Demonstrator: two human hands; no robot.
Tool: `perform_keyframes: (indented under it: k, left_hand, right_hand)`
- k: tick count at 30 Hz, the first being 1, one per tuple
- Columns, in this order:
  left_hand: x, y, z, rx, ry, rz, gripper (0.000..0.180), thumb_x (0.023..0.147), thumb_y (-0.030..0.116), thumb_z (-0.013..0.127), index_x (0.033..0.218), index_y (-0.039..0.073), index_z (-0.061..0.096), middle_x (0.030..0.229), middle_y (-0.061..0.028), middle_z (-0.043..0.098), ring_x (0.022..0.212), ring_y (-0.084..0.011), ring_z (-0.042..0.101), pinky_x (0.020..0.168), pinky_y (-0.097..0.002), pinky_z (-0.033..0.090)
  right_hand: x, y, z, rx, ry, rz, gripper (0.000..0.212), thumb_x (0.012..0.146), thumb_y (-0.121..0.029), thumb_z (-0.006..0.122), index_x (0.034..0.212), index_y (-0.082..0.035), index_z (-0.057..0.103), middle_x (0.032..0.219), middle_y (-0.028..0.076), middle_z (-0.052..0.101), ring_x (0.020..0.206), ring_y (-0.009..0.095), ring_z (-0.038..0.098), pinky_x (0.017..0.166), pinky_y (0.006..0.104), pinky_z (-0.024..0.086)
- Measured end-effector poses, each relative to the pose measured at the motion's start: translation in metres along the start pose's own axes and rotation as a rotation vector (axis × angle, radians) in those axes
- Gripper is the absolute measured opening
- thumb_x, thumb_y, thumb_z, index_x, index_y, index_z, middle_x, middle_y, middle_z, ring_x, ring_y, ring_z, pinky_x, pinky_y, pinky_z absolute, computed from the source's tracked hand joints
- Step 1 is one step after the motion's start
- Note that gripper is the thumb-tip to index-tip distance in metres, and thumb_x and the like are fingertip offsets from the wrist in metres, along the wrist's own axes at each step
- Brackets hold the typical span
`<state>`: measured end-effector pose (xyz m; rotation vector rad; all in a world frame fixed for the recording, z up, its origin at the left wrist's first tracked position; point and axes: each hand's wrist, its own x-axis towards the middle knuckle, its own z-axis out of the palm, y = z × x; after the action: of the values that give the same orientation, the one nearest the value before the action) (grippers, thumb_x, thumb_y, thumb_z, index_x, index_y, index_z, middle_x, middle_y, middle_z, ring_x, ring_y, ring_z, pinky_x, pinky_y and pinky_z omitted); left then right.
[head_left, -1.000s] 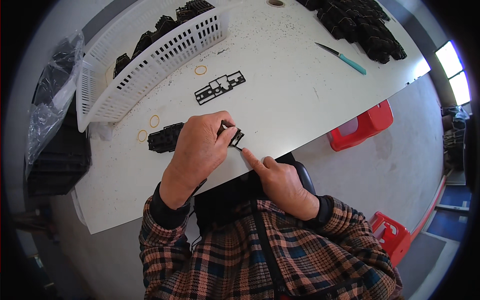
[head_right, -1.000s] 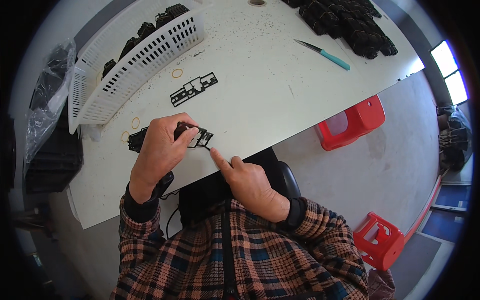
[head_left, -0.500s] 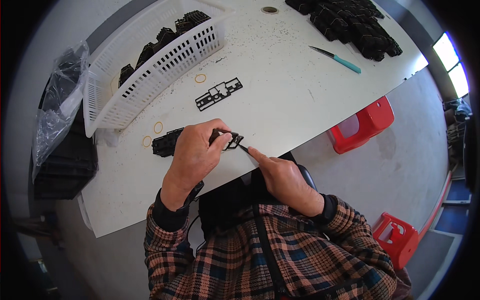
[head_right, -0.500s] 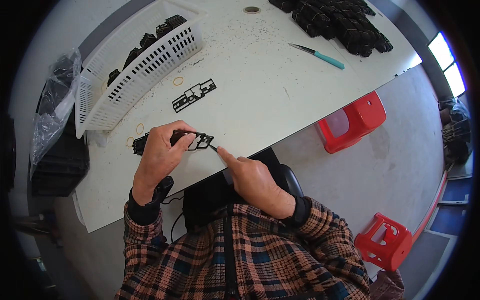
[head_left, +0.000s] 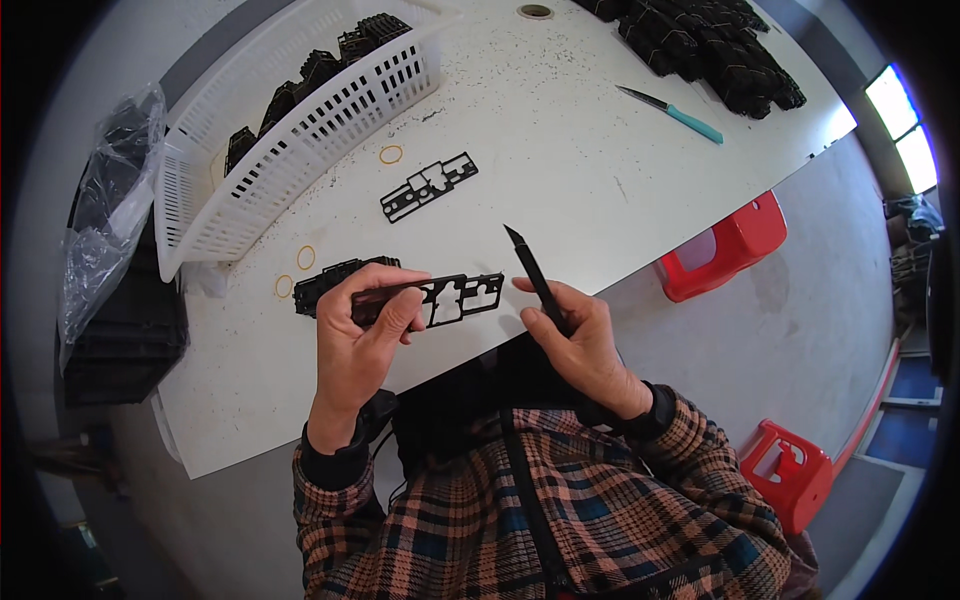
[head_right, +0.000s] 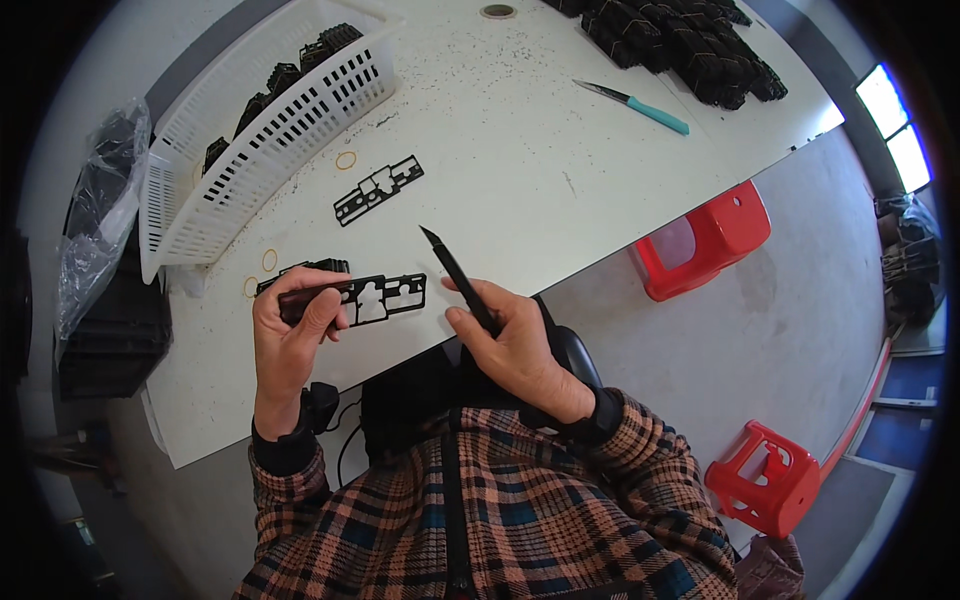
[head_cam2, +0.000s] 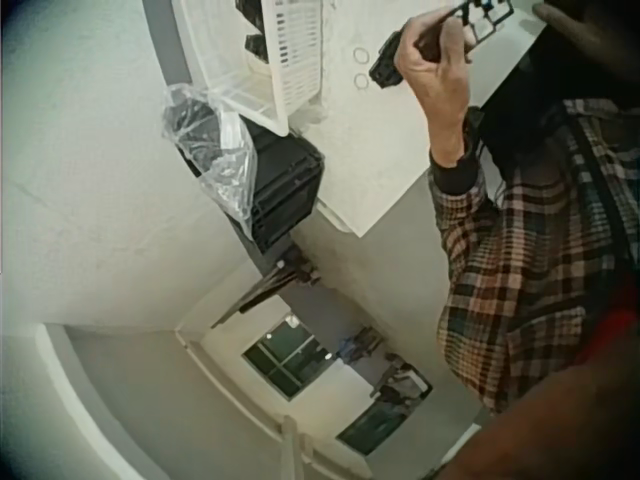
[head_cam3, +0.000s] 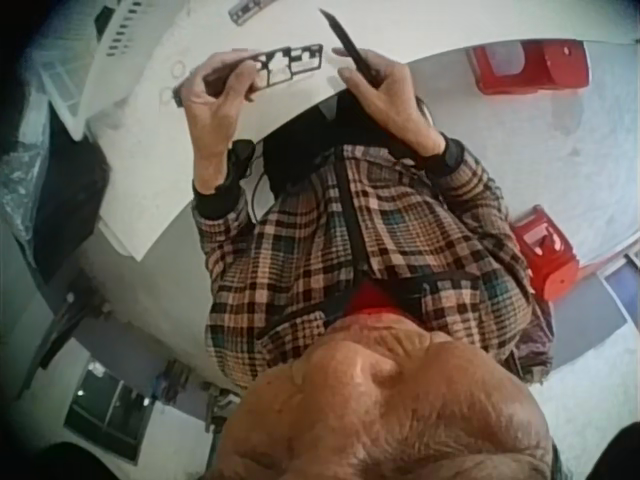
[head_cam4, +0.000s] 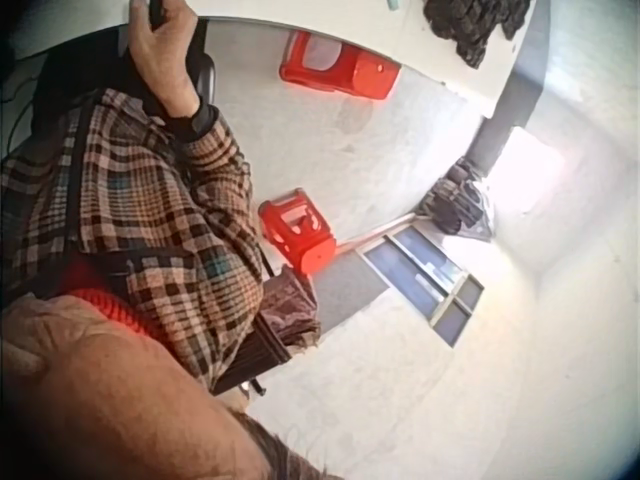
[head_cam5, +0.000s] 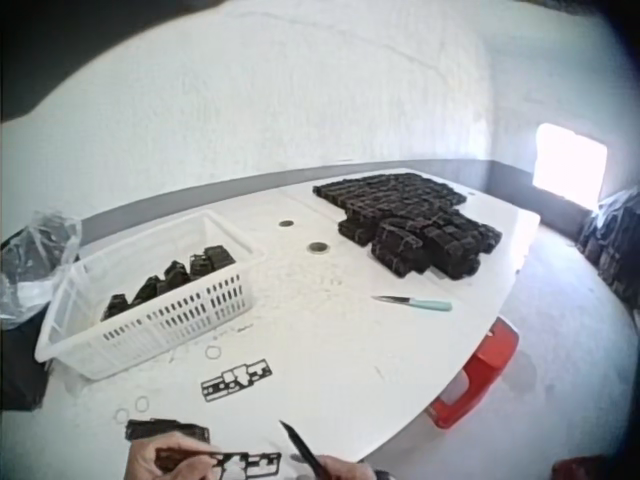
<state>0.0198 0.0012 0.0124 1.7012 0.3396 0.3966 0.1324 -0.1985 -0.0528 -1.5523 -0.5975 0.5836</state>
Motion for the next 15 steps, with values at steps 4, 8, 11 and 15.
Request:
perform_keyframes:
  k: [4, 8, 11, 15]
  left_hand:
    - [-0.003, -0.002, 0.002, -0.054, 0.008, -0.018, 0.021, 0.093, 0.018, 0.066, 0.099, -0.002, 0.067, 0.072, -0.0018, 0.061, 0.063, -0.0058, 0.055, 0.056, -0.0196, 0.043]
    - [-0.004, -0.008, 0.005, -0.064, 0.02, -0.037, 0.028, 0.091, 0.028, 0.068, 0.103, 0.002, 0.066, 0.065, 0.0013, 0.06, 0.057, -0.0041, 0.053, 0.052, -0.0176, 0.041]
    - [-0.006, -0.009, 0.005, -0.102, 0.026, -0.118, 0.034, 0.089, 0.029, 0.07, 0.11, 0.003, 0.063, 0.077, -0.0016, 0.062, 0.065, -0.0059, 0.055, 0.058, -0.0194, 0.044]
    - [-0.009, -0.016, 0.011, 0.062, 0.167, 0.012, 0.049, 0.085, 0.032, 0.075, 0.121, 0.003, 0.058, 0.101, -0.0064, 0.061, 0.082, -0.0097, 0.057, 0.071, -0.0238, 0.047]
  right_hand:
    - [0.006, -0.004, 0.009, 0.119, -0.079, 0.052, 0.019, 0.095, -0.012, 0.059, 0.109, 0.001, 0.064, 0.067, -0.013, 0.041, 0.058, -0.002, 0.033, 0.051, 0.0172, 0.024]
    - [0.01, -0.002, 0.011, 0.191, -0.11, 0.063, 0.015, 0.096, -0.014, 0.058, 0.1, 0.0, 0.064, 0.062, -0.012, 0.041, 0.054, -0.002, 0.033, 0.048, 0.017, 0.024]
    - [0.012, -0.001, 0.008, 0.192, -0.151, 0.087, 0.016, 0.097, -0.016, 0.057, 0.095, -0.001, 0.063, 0.059, -0.011, 0.042, 0.05, -0.001, 0.033, 0.046, 0.0173, 0.025]
    - [0.015, -0.002, 0.007, 0.23, -0.162, 0.089, 0.019, 0.098, -0.019, 0.056, 0.089, -0.003, 0.061, 0.055, -0.009, 0.041, 0.046, 0.0, 0.033, 0.043, 0.0183, 0.024]
